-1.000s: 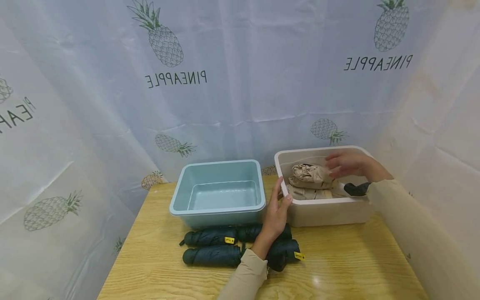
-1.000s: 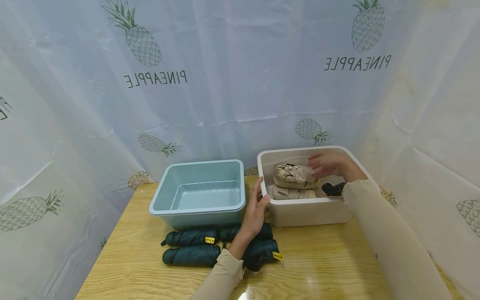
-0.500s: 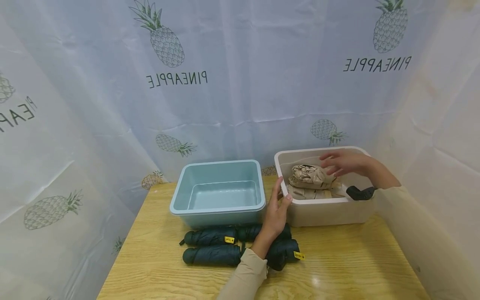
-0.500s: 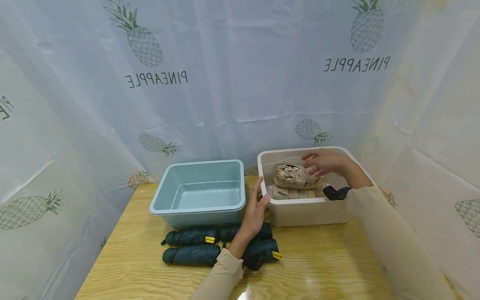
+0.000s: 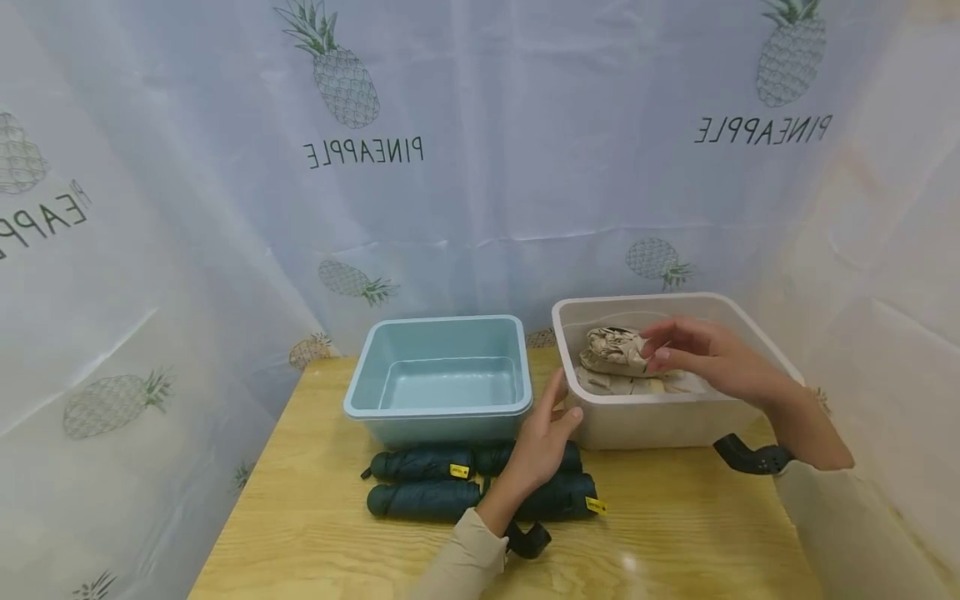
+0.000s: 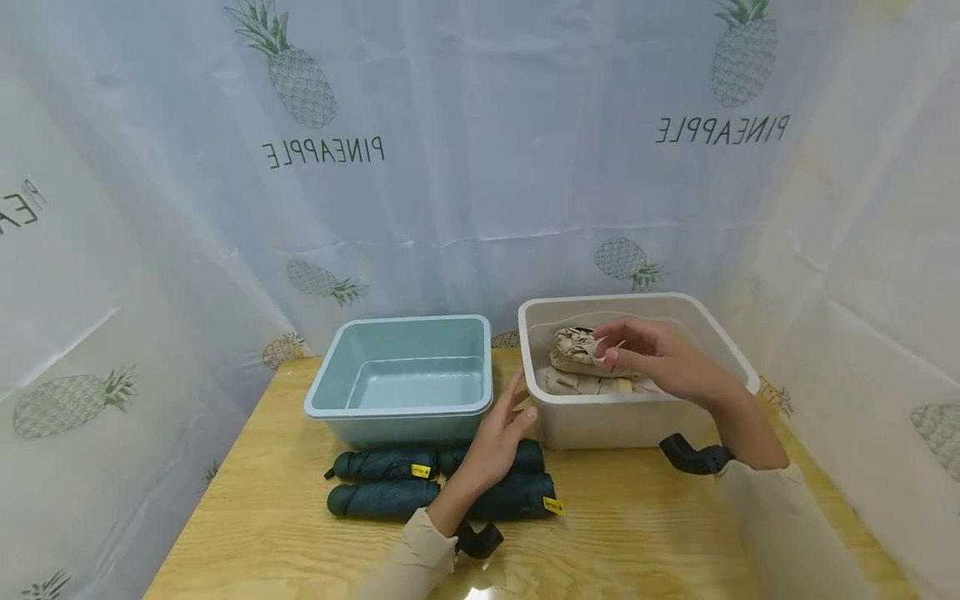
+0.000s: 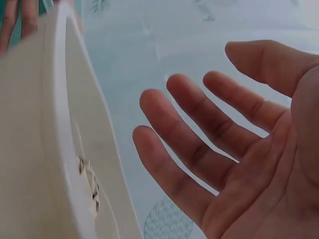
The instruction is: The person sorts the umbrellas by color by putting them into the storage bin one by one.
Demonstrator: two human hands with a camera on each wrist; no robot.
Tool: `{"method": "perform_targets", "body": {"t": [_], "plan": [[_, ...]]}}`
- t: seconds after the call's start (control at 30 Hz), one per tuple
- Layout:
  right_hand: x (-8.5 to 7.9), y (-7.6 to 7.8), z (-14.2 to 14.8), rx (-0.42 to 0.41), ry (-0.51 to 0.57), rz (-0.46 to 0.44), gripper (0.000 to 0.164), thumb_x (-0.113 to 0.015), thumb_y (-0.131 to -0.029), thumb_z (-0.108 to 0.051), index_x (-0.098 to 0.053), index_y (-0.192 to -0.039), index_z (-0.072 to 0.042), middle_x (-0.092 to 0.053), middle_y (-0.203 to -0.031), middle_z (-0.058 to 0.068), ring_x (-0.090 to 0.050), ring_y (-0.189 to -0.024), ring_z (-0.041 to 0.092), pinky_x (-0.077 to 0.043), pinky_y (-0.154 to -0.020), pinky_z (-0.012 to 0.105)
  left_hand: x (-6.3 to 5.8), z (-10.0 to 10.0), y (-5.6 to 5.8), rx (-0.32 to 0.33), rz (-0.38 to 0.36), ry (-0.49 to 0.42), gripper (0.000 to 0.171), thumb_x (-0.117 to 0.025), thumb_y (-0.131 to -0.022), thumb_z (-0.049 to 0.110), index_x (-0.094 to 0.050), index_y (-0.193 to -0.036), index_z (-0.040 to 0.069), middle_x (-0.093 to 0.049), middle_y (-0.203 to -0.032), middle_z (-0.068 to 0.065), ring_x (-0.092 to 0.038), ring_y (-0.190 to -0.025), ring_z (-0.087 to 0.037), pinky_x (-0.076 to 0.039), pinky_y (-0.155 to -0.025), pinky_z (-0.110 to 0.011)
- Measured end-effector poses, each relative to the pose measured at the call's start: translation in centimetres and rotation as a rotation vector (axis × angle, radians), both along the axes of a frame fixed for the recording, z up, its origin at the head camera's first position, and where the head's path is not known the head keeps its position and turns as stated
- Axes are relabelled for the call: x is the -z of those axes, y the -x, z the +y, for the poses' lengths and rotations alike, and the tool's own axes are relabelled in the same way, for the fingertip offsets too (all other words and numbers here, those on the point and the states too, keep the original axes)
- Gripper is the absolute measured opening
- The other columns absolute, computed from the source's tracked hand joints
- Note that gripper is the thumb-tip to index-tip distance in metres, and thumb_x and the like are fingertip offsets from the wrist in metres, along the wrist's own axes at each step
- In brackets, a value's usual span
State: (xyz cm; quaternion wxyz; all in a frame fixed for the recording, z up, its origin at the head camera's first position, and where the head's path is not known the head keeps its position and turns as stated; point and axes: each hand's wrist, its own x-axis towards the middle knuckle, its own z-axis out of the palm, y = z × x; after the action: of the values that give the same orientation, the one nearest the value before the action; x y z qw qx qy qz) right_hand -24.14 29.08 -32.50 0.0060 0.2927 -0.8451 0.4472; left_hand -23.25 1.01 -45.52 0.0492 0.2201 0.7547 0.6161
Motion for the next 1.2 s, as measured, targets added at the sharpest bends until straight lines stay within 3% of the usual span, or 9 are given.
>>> {"method": "perform_targets", "body": {"t": [0.07,0.17,0.33,0.47,0.6,0.8,1.0,1.1,1.2], "plan": [[0.5,-1.1,-0.5,-0.074,0.058,0.002,0.032,-0.051,-0.103,0.003,-0.055,-0.134,0.001,-0.07,-0.113,0.0,-0.071,-0.099,0.016,-0.058,-0.085,0.024,-0.3,-1.2,-0.8,0.025,0.009,0.021,0.062,-0.05,-0.107,0.041,-0.023,-0.162,0.037,-0.04,-0.163,-0.006,-0.053,-0.138,-0.032,-0.051,-0.106,-0.048],[1.3,-2.5,-1.3,-0.185,0.146,0.002,0.035,-0.048,-0.1,0.012,-0.055,-0.133,0.003,-0.069,-0.114,0.006,-0.071,-0.101,0.019,-0.058,-0.088,0.025,-1.3,-3.1,-2.1,0.033,0.06,0.008,0.053,-0.055,-0.106,0.036,-0.039,-0.156,0.031,-0.05,-0.155,-0.005,-0.059,-0.132,-0.029,-0.052,-0.105,-0.043],[2.8,-3.9,-2.7,-0.28,0.245,-0.02,0.038,-0.045,-0.098,0.018,-0.054,-0.131,0.004,-0.067,-0.112,0.013,-0.07,-0.101,0.02,-0.058,-0.089,0.026,-3.0,-6.7,-2.9,-0.048,0.284,-0.04,0.027,-0.059,-0.103,0.021,-0.065,-0.13,0.019,-0.071,-0.124,-0.003,-0.071,-0.108,-0.02,-0.057,-0.094,-0.036],[4.5,-4.6,-3.7,-0.299,0.279,-0.071,0.036,-0.044,-0.099,0.017,-0.054,-0.131,0.003,-0.066,-0.112,0.013,-0.068,-0.103,0.02,-0.058,-0.089,0.027,-4.0,-9.8,-2.2,-0.18,0.458,-0.029,0.021,-0.062,-0.101,0.014,-0.07,-0.12,0.018,-0.075,-0.111,-0.003,-0.072,-0.099,-0.018,-0.059,-0.086,-0.036],[6.6,-4.9,-4.9,-0.337,0.309,-0.125,0.033,-0.043,-0.1,0.015,-0.055,-0.129,0.003,-0.067,-0.11,0.011,-0.068,-0.102,0.019,-0.059,-0.088,0.029,-4.6,-13.0,-1.4,-0.325,0.522,0.014,0.019,-0.065,-0.099,0.013,-0.072,-0.116,0.018,-0.076,-0.107,0.0,-0.072,-0.098,-0.018,-0.059,-0.086,-0.037],[9.3,-4.7,-6.4,-0.336,0.304,-0.228,0.027,-0.047,-0.102,0.01,-0.057,-0.126,0.001,-0.069,-0.11,0.005,-0.069,-0.1,0.021,-0.059,-0.089,0.032,-4.5,-17.5,-0.1,-0.577,0.611,0.194,0.01,-0.069,-0.095,0.014,-0.074,-0.103,0.011,-0.076,-0.1,-0.004,-0.071,-0.099,-0.021,-0.055,-0.088,-0.044],[11.6,-4.2,-7.0,-0.258,0.212,-0.176,0.023,-0.052,-0.103,0.002,-0.06,-0.124,-0.002,-0.068,-0.108,0.01,-0.068,-0.096,0.017,-0.059,-0.084,0.03,-3.9,-21.2,1.2,-0.716,0.643,0.274,0.008,-0.07,-0.093,0.013,-0.073,-0.098,0.007,-0.072,-0.1,-0.013,-0.064,-0.101,-0.036,-0.049,-0.091,-0.053],[12.7,-4.1,-7.2,-0.192,0.155,-0.185,0.021,-0.055,-0.104,-0.004,-0.061,-0.124,0.0,-0.067,-0.108,0.019,-0.068,-0.097,0.019,-0.058,-0.083,0.031,-3.5,-22.7,1.8,-0.751,0.59,0.271,0.008,-0.07,-0.092,0.011,-0.072,-0.099,0.006,-0.07,-0.106,-0.016,-0.061,-0.106,-0.039,-0.044,-0.096,-0.057],[13.7,-4.0,-7.4,-0.132,0.102,-0.187,0.023,-0.058,-0.104,-0.01,-0.062,-0.123,0.001,-0.066,-0.11,0.023,-0.067,-0.098,0.019,-0.058,-0.082,0.03,-3.2,-24.2,2.2,-0.751,0.479,0.25,0.012,-0.069,-0.094,0.01,-0.072,-0.104,0.005,-0.067,-0.115,-0.017,-0.057,-0.115,-0.038,-0.043,-0.1,-0.059]]}}
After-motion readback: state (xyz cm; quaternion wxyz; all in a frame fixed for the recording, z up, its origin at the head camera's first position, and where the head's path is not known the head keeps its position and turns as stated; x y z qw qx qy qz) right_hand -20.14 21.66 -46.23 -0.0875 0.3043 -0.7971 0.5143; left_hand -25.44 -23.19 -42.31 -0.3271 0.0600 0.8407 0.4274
